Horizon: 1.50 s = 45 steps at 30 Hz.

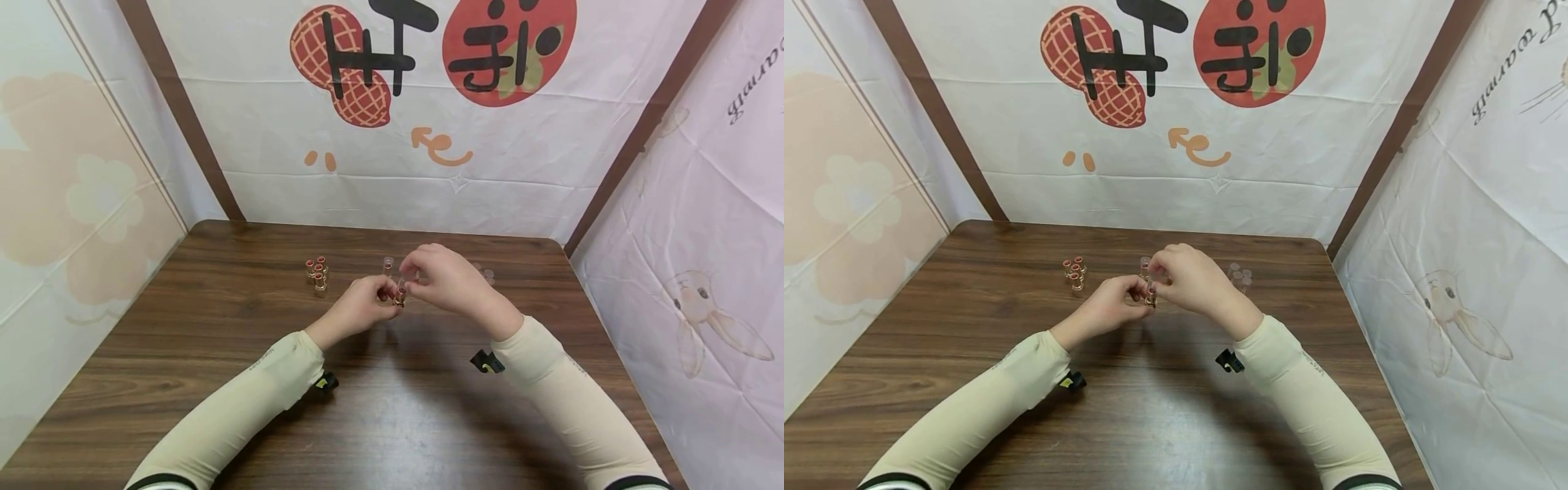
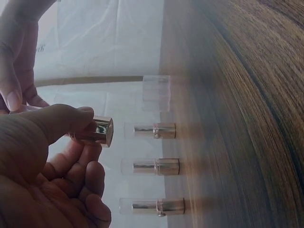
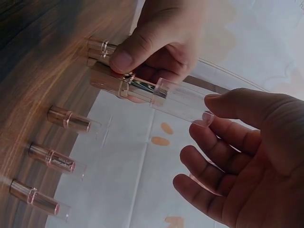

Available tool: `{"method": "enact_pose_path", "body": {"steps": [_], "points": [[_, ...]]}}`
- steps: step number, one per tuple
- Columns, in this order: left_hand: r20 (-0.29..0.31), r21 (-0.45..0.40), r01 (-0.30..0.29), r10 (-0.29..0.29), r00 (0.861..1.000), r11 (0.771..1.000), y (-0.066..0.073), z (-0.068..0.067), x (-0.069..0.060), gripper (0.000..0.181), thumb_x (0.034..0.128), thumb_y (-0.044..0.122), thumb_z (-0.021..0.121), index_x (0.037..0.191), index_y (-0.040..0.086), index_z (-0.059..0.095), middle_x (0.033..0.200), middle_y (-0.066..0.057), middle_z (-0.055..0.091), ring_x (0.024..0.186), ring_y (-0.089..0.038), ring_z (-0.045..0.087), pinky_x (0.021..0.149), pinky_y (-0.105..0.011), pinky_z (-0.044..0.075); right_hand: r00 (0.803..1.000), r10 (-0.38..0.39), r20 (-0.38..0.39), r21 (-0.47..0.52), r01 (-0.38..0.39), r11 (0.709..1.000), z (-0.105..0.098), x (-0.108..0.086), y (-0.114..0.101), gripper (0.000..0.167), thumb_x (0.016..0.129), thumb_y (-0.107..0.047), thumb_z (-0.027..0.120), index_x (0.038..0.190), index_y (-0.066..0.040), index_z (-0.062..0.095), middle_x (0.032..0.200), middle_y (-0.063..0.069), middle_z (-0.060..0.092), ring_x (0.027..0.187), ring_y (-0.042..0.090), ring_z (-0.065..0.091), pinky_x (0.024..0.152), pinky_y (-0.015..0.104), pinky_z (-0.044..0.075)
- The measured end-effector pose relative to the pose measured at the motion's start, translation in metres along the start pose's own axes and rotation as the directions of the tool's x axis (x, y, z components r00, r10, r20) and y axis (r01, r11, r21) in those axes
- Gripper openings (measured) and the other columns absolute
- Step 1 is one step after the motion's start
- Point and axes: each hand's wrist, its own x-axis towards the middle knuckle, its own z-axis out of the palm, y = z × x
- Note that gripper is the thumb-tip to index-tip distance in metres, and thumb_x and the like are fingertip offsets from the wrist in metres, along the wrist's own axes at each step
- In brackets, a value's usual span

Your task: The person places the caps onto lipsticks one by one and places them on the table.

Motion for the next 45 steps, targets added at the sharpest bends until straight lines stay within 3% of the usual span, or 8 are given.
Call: {"method": "enact_pose_path", "body": {"steps": [5,11,17,23,29,37,45], "points": [[-0.012,-0.006,-0.017,0.017,1.000,1.000,0.000,0.001,0.001,0.019,0.0853,0.019,0.083,0.094,0.016,0.067,0.097,-0.006,0.070,0.093,-0.023,0.062,0.082,-0.035,0.050,1.000,0.004,0.021,0.001,-0.004,1.000,0.002,0.001,-0.001,0.018,0.091,-0.019,0.076,0.108,-0.015,0.073,0.103,-0.004,0.068,0.102,0.018,0.064,0.087,0.033,0.053],[-0.037,0.033,-0.062,0.064,0.997,0.998,0.001,0.004,0.002,0.018,0.0848,0.018,0.082,0.095,0.016,0.068,0.095,0.001,0.066,0.093,-0.023,0.062,0.082,-0.035,0.050,1.000,-0.001,0.030,-0.007,0.001,1.000,0.006,0.002,0.000,0.018,0.091,-0.018,0.076,0.108,-0.014,0.073,0.102,-0.004,0.070,0.101,0.018,0.064,0.086,0.033,0.053],[-0.049,0.073,-0.077,0.081,0.996,0.994,0.004,0.005,0.002,0.018,0.0852,0.018,0.082,0.095,0.015,0.068,0.095,-0.003,0.067,0.091,-0.019,0.058,0.082,-0.036,0.048,0.999,0.005,0.034,0.000,-0.005,1.000,0.007,0.002,0.001,0.016,0.092,-0.019,0.075,0.107,-0.013,0.074,0.100,-0.004,0.070,0.100,0.020,0.065,0.085,0.034,0.053],[-0.048,0.079,-0.078,0.082,0.996,0.994,0.005,0.006,0.000,0.020,0.0851,0.017,0.082,0.098,0.015,0.067,0.094,0.000,0.065,0.092,-0.020,0.059,0.083,-0.036,0.048,0.998,0.028,0.054,0.007,-0.029,1.000,0.007,0.002,0.001,0.016,0.092,-0.019,0.075,0.107,-0.014,0.073,0.099,-0.003,0.069,0.094,0.013,0.062,0.083,0.033,0.053],[-0.055,0.083,-0.105,0.110,0.992,0.991,0.005,0.007,-0.001,0.020,0.0851,0.016,0.081,0.099,0.013,0.066,0.094,-0.006,0.066,0.093,-0.025,0.059,0.083,-0.037,0.046,0.998,0.034,0.060,0.019,-0.035,0.999,0.008,0.002,0.002,0.015,0.091,-0.019,0.075,0.105,-0.014,0.073,0.098,-0.004,0.069,0.092,0.011,0.061,0.082,0.033,0.053],[-0.073,0.107,-0.121,0.130,0.989,0.987,0.008,0.005,0.000,0.021,0.0831,0.015,0.082,0.097,0.015,0.067,0.093,0.003,0.066,0.092,-0.016,0.058,0.086,-0.037,0.047,0.999,0.031,0.032,0.061,-0.033,0.998,0.011,0.002,0.006,0.014,0.091,-0.018,0.076,0.105,-0.014,0.073,0.097,-0.004,0.069,0.092,0.016,0.067,0.080,0.032,0.054],[-0.069,0.101,-0.128,0.135,0.988,0.987,0.011,0.005,0.001,0.021,0.0827,0.015,0.082,0.095,0.016,0.066,0.092,0.003,0.064,0.092,-0.016,0.057,0.084,-0.036,0.047,0.998,0.055,0.037,0.101,-0.058,0.993,0.013,0.002,0.010,0.016,0.091,-0.018,0.077,0.106,-0.015,0.072,0.098,-0.006,0.069,0.089,0.009,0.064,0.081,0.031,0.054]]}}
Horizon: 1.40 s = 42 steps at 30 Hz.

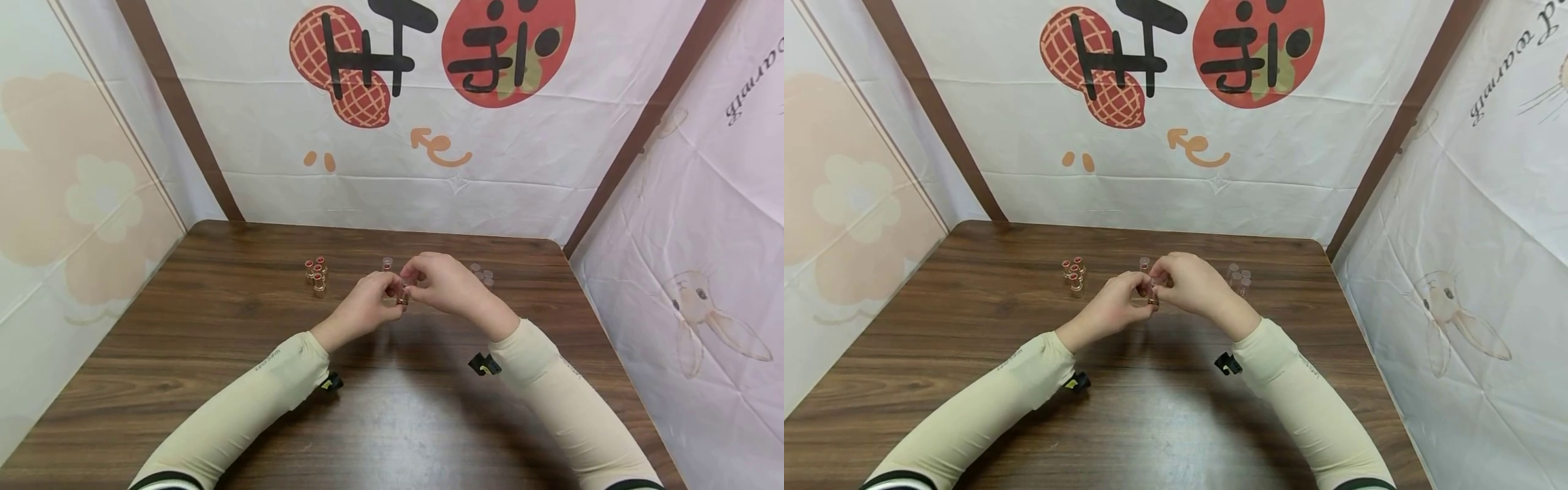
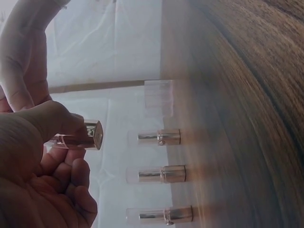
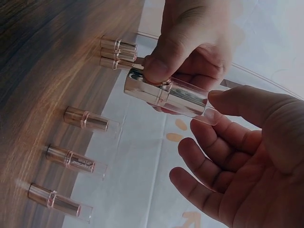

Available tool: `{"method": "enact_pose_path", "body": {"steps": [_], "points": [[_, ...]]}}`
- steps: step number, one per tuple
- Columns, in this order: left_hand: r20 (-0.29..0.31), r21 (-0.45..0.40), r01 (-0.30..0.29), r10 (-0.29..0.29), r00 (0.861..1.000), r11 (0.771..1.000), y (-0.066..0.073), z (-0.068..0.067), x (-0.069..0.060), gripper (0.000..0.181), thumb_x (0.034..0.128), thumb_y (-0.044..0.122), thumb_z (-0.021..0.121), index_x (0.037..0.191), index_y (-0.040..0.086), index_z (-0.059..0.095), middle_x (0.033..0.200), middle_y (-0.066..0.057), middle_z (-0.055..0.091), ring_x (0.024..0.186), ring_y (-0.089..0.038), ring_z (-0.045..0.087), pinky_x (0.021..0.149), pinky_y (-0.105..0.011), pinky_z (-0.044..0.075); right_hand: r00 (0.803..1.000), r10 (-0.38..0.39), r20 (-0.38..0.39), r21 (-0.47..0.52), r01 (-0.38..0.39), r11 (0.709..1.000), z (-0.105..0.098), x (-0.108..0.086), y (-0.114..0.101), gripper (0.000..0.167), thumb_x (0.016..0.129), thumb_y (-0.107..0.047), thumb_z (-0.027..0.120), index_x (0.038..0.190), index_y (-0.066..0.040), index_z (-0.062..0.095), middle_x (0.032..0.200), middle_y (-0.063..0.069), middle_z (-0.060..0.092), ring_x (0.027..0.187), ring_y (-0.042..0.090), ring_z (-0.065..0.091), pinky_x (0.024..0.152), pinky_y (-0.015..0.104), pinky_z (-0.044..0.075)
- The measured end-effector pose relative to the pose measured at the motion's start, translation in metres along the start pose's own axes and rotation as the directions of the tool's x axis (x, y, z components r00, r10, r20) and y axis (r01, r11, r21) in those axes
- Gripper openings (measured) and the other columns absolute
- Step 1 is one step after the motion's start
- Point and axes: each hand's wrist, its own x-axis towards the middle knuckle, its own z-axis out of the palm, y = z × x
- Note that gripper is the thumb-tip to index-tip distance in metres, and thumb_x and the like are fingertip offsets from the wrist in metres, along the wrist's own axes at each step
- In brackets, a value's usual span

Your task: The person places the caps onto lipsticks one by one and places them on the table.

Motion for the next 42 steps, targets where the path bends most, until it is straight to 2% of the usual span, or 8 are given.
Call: {"method": "enact_pose_path", "body": {"steps": [5,9,13,18,26,33,37,42], "points": [[0.002,-0.016,-0.008,0.008,1.000,1.000,-0.001,0.003,0.000,0.020,0.0832,0.016,0.081,0.094,0.016,0.065,0.092,-0.003,0.065,0.091,-0.019,0.056,0.082,-0.036,0.045,1.000,-0.006,-0.007,0.002,0.006,1.000,0.000,-0.003,0.002,0.016,0.091,-0.020,0.076,0.106,-0.016,0.073,0.099,-0.006,0.069,0.092,0.009,0.064,0.082,0.033,0.054],[-0.002,-0.001,-0.020,0.020,1.000,1.000,-0.001,0.006,0.000,0.021,0.0831,0.015,0.081,0.096,0.015,0.065,0.091,-0.001,0.064,0.091,-0.019,0.056,0.082,-0.034,0.045,1.000,0.001,-0.017,0.003,0.000,1.000,-0.002,-0.007,0.003,0.023,0.092,-0.023,0.076,0.113,-0.015,0.072,0.106,-0.004,0.069,0.098,0.011,0.065,0.086,0.034,0.055],[-0.002,0.018,-0.019,0.019,1.000,1.000,-0.003,0.010,0.001,0.023,0.0828,0.015,0.082,0.099,0.015,0.066,0.090,0.002,0.061,0.091,-0.022,0.057,0.081,-0.034,0.045,0.998,0.007,-0.061,0.004,-0.007,1.000,-0.007,-0.012,0.005,0.029,0.094,-0.025,0.076,0.118,-0.012,0.071,0.114,0.001,0.069,0.105,0.016,0.066,0.091,0.036,0.054],[0.000,0.000,-0.007,0.007,1.000,1.000,-0.002,0.011,0.004,0.022,0.0837,0.017,0.083,0.098,0.015,0.066,0.090,-0.003,0.063,0.089,-0.025,0.058,0.079,-0.035,0.044,0.992,0.015,-0.125,0.016,-0.013,1.000,-0.016,-0.018,0.007,0.024,0.095,-0.024,0.073,0.117,-0.013,0.072,0.113,0.001,0.070,0.103,0.017,0.065,0.090,0.038,0.053],[0.025,-0.040,0.014,-0.013,1.000,0.999,0.000,0.018,0.015,0.019,0.0854,0.018,0.083,0.095,0.015,0.066,0.093,-0.008,0.068,0.090,-0.027,0.059,0.078,-0.034,0.045,0.978,0.029,-0.207,0.040,-0.021,0.999,-0.024,-0.026,0.009,0.021,0.097,-0.023,0.070,0.116,-0.014,0.073,0.113,-0.003,0.068,0.103,0.020,0.064,0.088,0.039,0.052],[0.040,-0.054,0.036,-0.034,0.999,0.998,-0.004,0.028,0.024,0.022,0.0850,0.019,0.084,0.094,0.015,0.065,0.089,-0.001,0.064,0.083,-0.019,0.057,0.074,-0.031,0.045,0.973,0.031,-0.227,0.060,-0.018,0.998,-0.023,-0.030,0.011,0.018,0.097,-0.021,0.071,0.115,-0.018,0.072,0.112,-0.005,0.068,0.103,0.017,0.062,0.088,0.038,0.052],[0.034,-0.057,0.041,-0.039,0.999,0.998,-0.007,0.037,0.031,0.022,0.0845,0.019,0.085,0.091,0.016,0.064,0.088,-0.005,0.065,0.079,-0.015,0.054,0.071,-0.029,0.044,0.970,0.023,-0.243,0.056,-0.009,0.998,-0.023,-0.031,0.011,0.017,0.097,-0.020,0.070,0.114,-0.017,0.073,0.111,-0.004,0.068,0.103,0.021,0.063,0.087,0.038,0.051],[0.039,-0.071,0.051,-0.048,0.998,0.996,-0.010,0.048,0.039,0.022,0.0845,0.016,0.084,0.093,0.013,0.064,0.092,-0.013,0.068,0.080,-0.015,0.054,0.072,-0.030,0.045,0.966,0.021,-0.258,0.040,-0.011,0.999,-0.023,-0.030,0.012,0.017,0.097,-0.020,0.070,0.113,-0.017,0.073,0.111,-0.005,0.068,0.103,0.018,0.063,0.088,0.037,0.051]]}}
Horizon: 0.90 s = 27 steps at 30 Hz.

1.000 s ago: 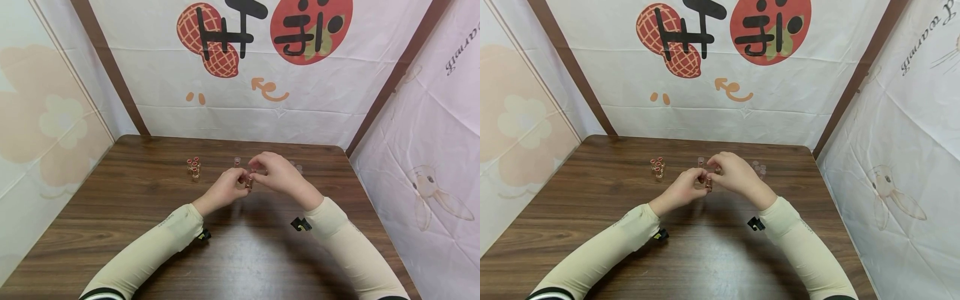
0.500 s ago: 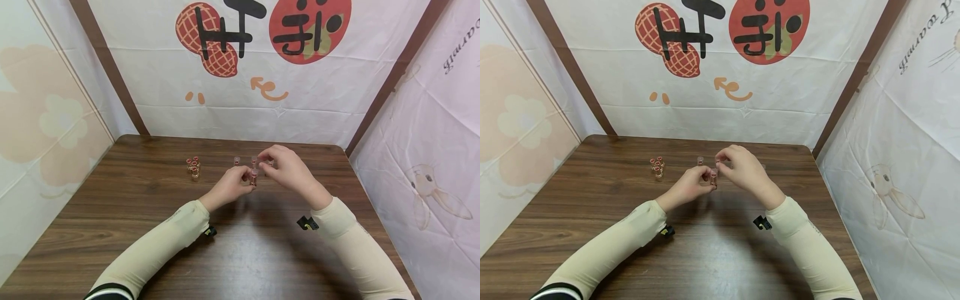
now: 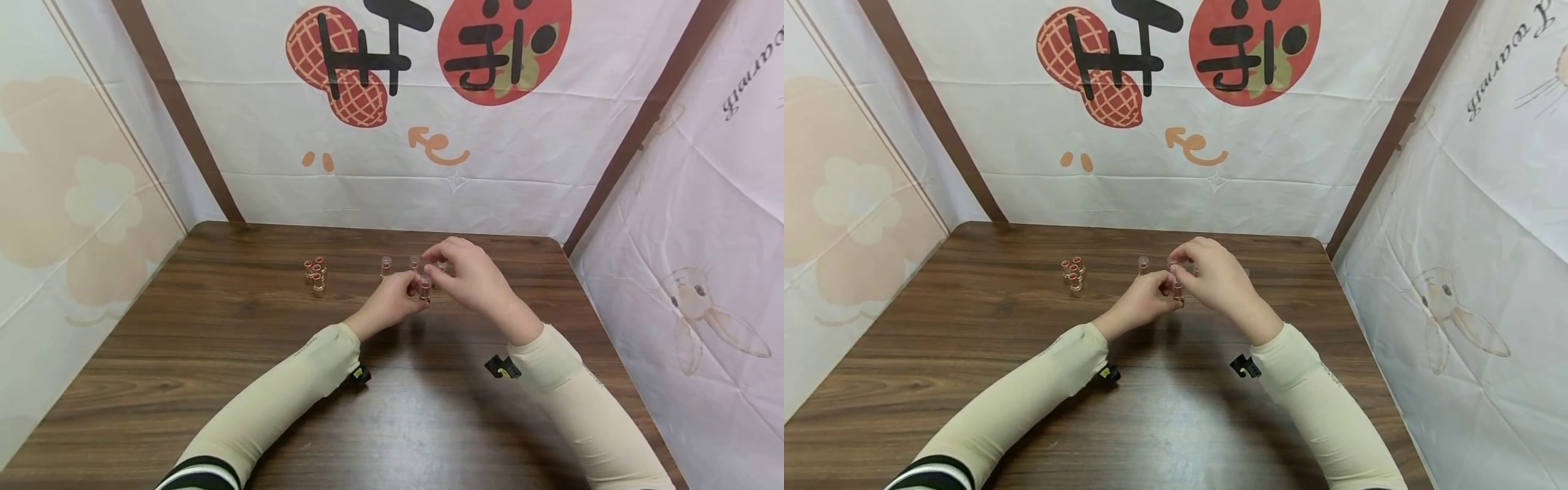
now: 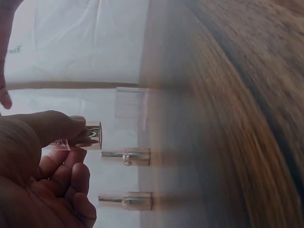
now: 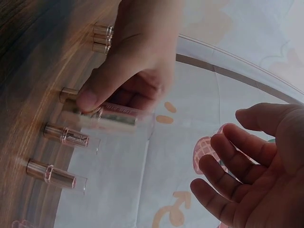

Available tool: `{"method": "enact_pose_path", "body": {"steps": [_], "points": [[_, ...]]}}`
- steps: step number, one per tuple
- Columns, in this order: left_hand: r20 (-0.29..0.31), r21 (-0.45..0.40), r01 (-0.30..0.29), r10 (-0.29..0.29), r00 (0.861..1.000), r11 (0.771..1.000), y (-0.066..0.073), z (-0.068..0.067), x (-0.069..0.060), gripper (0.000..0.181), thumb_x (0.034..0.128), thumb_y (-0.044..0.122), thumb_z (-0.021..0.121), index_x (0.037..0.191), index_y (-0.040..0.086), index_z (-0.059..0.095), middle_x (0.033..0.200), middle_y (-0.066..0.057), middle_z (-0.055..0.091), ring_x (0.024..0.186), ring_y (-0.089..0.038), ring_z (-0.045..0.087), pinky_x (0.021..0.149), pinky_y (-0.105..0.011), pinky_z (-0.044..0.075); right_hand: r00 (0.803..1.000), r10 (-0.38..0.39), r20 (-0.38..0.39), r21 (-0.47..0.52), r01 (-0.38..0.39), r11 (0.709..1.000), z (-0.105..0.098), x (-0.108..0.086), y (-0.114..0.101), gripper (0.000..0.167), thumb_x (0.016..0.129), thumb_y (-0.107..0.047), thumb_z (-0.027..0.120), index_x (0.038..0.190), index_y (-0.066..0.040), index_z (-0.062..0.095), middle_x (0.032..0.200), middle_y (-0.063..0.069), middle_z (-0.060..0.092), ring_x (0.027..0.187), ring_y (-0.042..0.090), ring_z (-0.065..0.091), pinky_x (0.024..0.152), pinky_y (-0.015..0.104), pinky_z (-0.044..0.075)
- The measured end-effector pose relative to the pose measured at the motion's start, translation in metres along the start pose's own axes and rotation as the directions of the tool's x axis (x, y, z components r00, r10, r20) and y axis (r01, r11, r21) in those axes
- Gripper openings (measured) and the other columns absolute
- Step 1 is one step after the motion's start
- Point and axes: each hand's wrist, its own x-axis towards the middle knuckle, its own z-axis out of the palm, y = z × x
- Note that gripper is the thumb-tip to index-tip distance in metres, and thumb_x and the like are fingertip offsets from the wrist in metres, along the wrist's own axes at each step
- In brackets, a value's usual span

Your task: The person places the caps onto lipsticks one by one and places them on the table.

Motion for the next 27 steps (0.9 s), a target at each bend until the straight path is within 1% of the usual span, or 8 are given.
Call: {"method": "enact_pose_path", "body": {"steps": [4,8,10,14,17,19,27], "points": [[0.009,-0.004,0.028,-0.027,1.000,1.000,0.000,0.009,0.006,0.022,0.0851,0.016,0.083,0.097,0.013,0.065,0.095,-0.010,0.069,0.084,-0.017,0.057,0.075,-0.031,0.047,1.000,-0.005,-0.001,0.006,0.005,1.000,0.000,0.000,0.001,0.017,0.097,-0.021,0.069,0.113,-0.017,0.073,0.111,-0.005,0.068,0.105,0.016,0.062,0.090,0.038,0.051],[0.007,-0.002,0.047,-0.047,0.999,0.999,0.000,0.018,0.010,0.021,0.0852,0.017,0.083,0.096,0.015,0.065,0.092,-0.005,0.069,0.083,-0.016,0.059,0.075,-0.031,0.048,1.000,-0.008,-0.002,0.006,0.008,1.000,0.001,0.000,0.002,0.016,0.098,-0.021,0.069,0.113,-0.018,0.073,0.111,-0.005,0.068,0.105,0.015,0.061,0.091,0.039,0.051],[0.002,0.003,0.039,-0.039,0.999,0.999,0.000,0.022,0.012,0.020,0.0848,0.016,0.083,0.095,0.015,0.066,0.090,-0.005,0.069,0.081,-0.015,0.058,0.074,-0.030,0.049,1.000,-0.005,-0.004,0.001,0.005,1.000,0.001,0.000,0.003,0.015,0.098,-0.021,0.069,0.112,-0.018,0.073,0.111,-0.005,0.068,0.105,0.015,0.062,0.091,0.039,0.051],[-0.008,0.007,0.008,-0.008,1.000,1.000,-0.001,0.029,0.015,0.019,0.0841,0.015,0.083,0.095,0.013,0.068,0.088,0.000,0.069,0.080,-0.012,0.060,0.073,-0.028,0.050,1.000,-0.002,-0.009,-0.005,0.002,1.000,0.001,-0.001,0.004,0.015,0.098,-0.021,0.069,0.112,-0.018,0.073,0.111,-0.005,0.068,0.104,0.015,0.062,0.091,0.038,0.051],[-0.005,0.011,-0.010,0.010,1.000,1.000,-0.002,0.033,0.019,0.019,0.0839,0.013,0.082,0.098,0.010,0.070,0.090,0.001,0.070,0.081,-0.013,0.061,0.074,-0.028,0.050,1.000,-0.001,-0.013,-0.005,0.001,1.000,0.000,-0.001,0.004,0.015,0.098,-0.021,0.069,0.112,-0.018,0.073,0.111,-0.004,0.068,0.104,0.015,0.061,0.090,0.038,0.051],[0.001,0.022,-0.011,0.011,1.000,1.000,-0.002,0.035,0.021,0.019,0.0833,0.012,0.082,0.098,0.009,0.070,0.090,0.001,0.071,0.081,-0.013,0.062,0.074,-0.029,0.051,1.000,0.002,-0.013,-0.002,-0.002,1.000,0.000,-0.002,0.004,0.015,0.098,-0.021,0.069,0.112,-0.017,0.073,0.111,-0.005,0.068,0.104,0.015,0.061,0.090,0.038,0.051],[0.031,0.070,0.058,-0.060,0.998,0.996,-0.002,0.041,0.031,0.019,0.0818,0.014,0.084,0.095,0.010,0.070,0.090,0.000,0.074,0.087,-0.016,0.068,0.081,-0.033,0.054,1.000,-0.005,-0.022,0.014,0.005,1.000,-0.001,-0.004,0.005,0.014,0.098,-0.020,0.068,0.111,-0.017,0.073,0.111,-0.005,0.068,0.103,0.015,0.061,0.089,0.038,0.052]]}}
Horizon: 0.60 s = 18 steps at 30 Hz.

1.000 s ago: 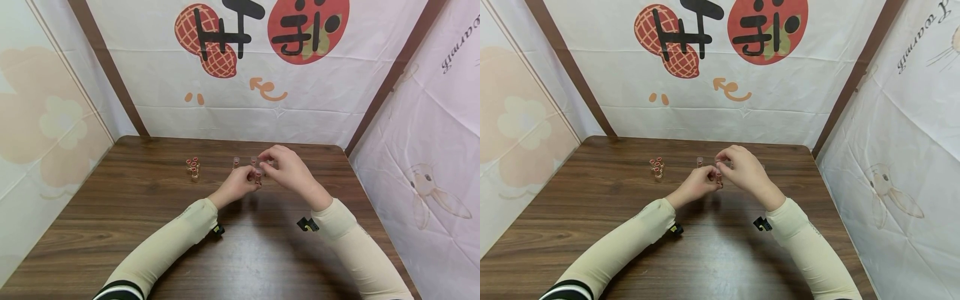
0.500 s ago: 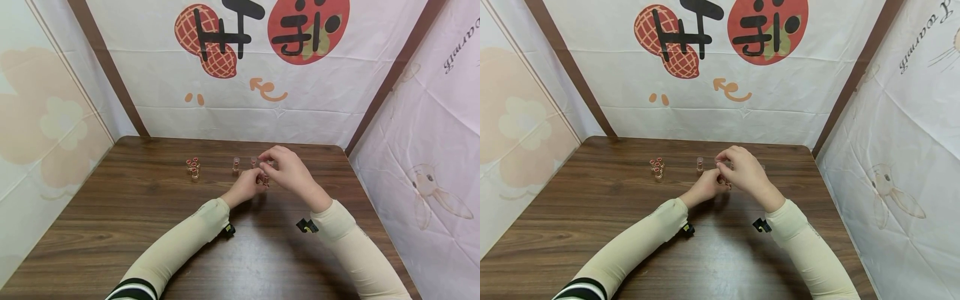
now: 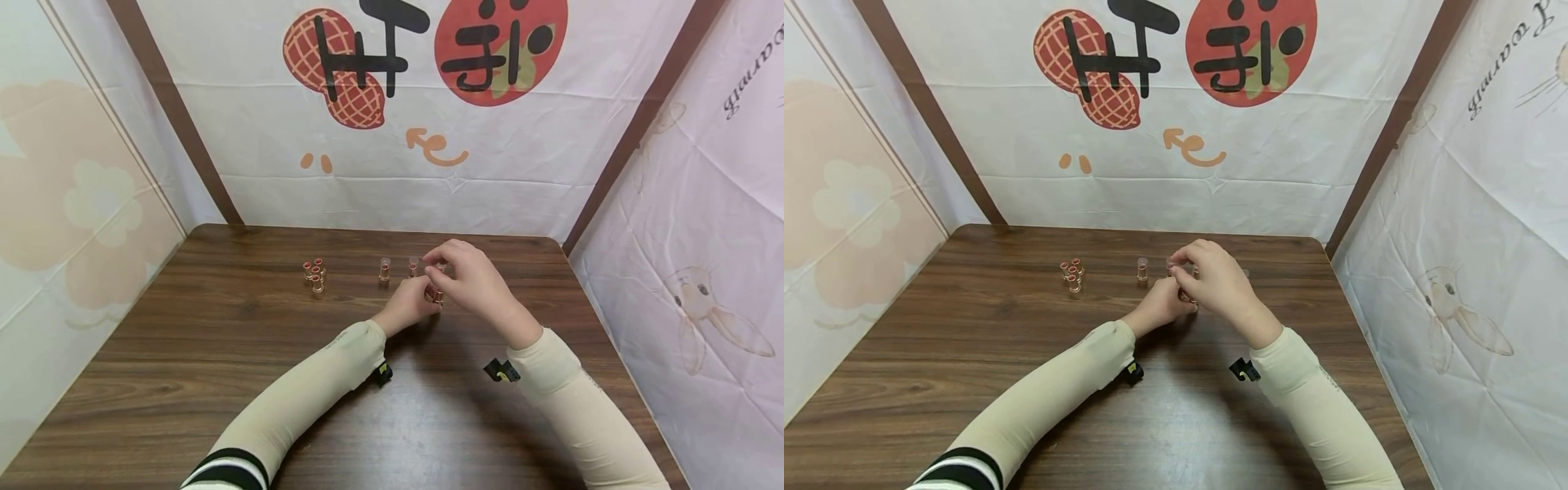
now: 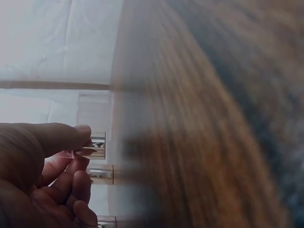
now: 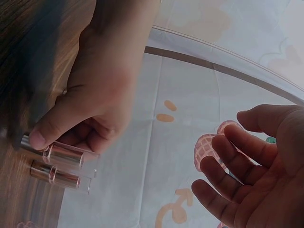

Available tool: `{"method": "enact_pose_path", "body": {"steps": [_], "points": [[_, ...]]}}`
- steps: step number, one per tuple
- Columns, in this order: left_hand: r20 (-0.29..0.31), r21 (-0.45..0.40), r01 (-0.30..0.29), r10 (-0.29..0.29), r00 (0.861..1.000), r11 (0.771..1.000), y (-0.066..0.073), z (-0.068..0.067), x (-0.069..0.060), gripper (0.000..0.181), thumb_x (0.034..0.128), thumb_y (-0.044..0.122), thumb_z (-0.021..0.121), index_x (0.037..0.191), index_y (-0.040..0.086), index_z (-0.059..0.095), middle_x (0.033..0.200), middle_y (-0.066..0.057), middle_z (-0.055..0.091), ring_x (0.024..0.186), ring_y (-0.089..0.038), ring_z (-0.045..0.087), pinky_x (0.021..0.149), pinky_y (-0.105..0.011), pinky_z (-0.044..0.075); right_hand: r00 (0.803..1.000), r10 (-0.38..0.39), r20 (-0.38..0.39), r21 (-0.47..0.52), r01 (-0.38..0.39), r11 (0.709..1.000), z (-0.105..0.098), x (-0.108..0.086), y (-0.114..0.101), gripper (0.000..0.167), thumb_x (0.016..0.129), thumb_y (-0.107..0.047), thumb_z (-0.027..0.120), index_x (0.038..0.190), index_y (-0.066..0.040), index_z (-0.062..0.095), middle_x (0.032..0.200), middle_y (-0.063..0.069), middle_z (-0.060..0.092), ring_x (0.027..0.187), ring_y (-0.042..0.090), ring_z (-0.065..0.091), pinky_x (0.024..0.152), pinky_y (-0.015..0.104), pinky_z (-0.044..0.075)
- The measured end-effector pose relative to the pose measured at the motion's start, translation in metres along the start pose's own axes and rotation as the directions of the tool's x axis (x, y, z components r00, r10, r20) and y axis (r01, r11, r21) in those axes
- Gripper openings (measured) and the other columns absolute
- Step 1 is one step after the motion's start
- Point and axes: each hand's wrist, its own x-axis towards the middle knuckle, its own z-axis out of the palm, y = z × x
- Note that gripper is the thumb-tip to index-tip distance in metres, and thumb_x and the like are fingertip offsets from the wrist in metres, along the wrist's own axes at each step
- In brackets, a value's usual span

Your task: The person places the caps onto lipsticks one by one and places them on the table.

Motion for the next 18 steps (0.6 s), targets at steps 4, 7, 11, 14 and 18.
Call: {"method": "enact_pose_path", "body": {"steps": [4,7,11,14,18], "points": [[0.020,0.012,0.009,-0.010,1.000,1.000,0.0006,0.0017,0.0029,0.019,0.0821,0.014,0.083,0.096,0.011,0.071,0.092,0.000,0.075,0.090,-0.016,0.070,0.084,-0.033,0.055,1.000,-0.001,0.000,-0.002,0.001,1.000,0.0000,-0.0001,0.0001,0.014,0.098,-0.020,0.069,0.110,-0.016,0.074,0.111,-0.004,0.069,0.103,0.015,0.062,0.089,0.038,0.052],[0.034,0.002,0.015,-0.015,0.999,1.000,0.0008,0.0024,0.0040,0.019,0.0824,0.013,0.083,0.097,0.010,0.071,0.094,0.000,0.075,0.092,-0.017,0.070,0.085,-0.034,0.055,1.000,-0.002,0.001,-0.006,0.002,1.000,0.0006,0.0002,0.0004,0.014,0.098,-0.020,0.069,0.110,-0.016,0.074,0.111,-0.003,0.069,0.103,0.016,0.062,0.089,0.038,0.052],[0.046,-0.013,0.025,-0.025,0.999,1.000,-0.0005,0.0032,0.0055,0.021,0.0822,0.011,0.083,0.099,0.009,0.072,0.094,0.000,0.075,0.092,-0.016,0.070,0.085,-0.035,0.055,1.000,0.000,0.001,-0.011,0.000,1.000,0.0014,0.0006,0.0009,0.014,0.098,-0.020,0.068,0.110,-0.016,0.074,0.111,-0.003,0.069,0.103,0.016,0.062,0.089,0.039,0.052],[0.052,-0.005,0.026,-0.025,0.998,1.000,-0.0019,0.0034,0.0072,0.021,0.0821,0.011,0.084,0.099,0.009,0.072,0.094,0.000,0.075,0.092,-0.016,0.071,0.086,-0.035,0.055,1.000,0.002,0.004,-0.008,-0.002,1.000,0.0019,0.0002,0.0010,0.015,0.098,-0.020,0.068,0.111,-0.016,0.074,0.112,-0.003,0.069,0.103,0.016,0.062,0.089,0.039,0.052],[0.061,0.030,0.026,-0.028,0.998,0.999,-0.0031,0.0032,0.0102,0.019,0.0825,0.013,0.084,0.096,0.012,0.071,0.095,0.001,0.075,0.094,-0.016,0.071,0.091,-0.037,0.053,1.000,0.006,0.009,-0.001,-0.006,1.000,0.0026,-0.0003,0.0012,0.015,0.098,-0.021,0.067,0.111,-0.016,0.074,0.112,-0.003,0.068,0.104,0.016,0.062,0.089,0.039,0.052]]}}
